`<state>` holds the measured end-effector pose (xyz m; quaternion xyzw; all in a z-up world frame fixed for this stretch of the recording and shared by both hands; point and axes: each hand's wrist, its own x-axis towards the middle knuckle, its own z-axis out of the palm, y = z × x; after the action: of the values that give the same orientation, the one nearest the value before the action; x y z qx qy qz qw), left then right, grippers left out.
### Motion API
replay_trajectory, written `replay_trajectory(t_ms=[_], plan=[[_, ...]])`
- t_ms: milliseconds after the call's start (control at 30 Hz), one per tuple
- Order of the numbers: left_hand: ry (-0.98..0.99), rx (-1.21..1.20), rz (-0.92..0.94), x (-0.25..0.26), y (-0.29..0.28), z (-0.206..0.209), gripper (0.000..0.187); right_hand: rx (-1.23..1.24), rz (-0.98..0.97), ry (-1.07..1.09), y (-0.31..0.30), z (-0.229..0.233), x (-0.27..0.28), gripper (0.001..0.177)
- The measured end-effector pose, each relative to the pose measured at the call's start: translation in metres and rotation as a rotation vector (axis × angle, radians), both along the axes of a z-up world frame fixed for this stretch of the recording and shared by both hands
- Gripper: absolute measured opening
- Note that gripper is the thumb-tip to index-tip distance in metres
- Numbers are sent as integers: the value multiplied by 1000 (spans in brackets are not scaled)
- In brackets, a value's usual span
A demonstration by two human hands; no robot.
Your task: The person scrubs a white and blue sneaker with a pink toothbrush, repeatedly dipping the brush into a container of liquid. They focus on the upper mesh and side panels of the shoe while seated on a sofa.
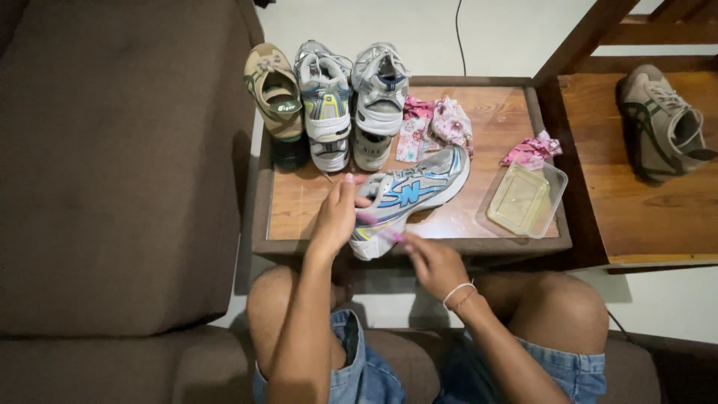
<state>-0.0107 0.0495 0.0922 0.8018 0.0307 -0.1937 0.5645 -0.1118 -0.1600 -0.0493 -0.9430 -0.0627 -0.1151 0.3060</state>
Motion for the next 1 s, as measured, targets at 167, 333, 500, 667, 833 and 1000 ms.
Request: replay_trajectory(t_ms=[167, 333, 500, 667, 833, 1000], plan=[[-23, -32, -5, 6, 6, -14, 63, 146, -121, -41, -7, 10, 3, 26], [-75, 18, -42, 6, -6, -31, 60, 100, 2, 22, -12, 2, -3, 28], [-247, 140, 171, 26, -14, -85, 53, 161, -236, 38, -33, -3, 8, 27], [-312, 159, 263, 27, -22, -84, 47, 202, -187, 95, -37, 3, 9, 27], [-424, 140, 290, 16, -27, -81, 40, 207, -389, 55, -51, 18, 9, 30], [-396, 176, 337, 21, -25, -90, 42, 177, -334, 180, -50, 4, 4, 27]])
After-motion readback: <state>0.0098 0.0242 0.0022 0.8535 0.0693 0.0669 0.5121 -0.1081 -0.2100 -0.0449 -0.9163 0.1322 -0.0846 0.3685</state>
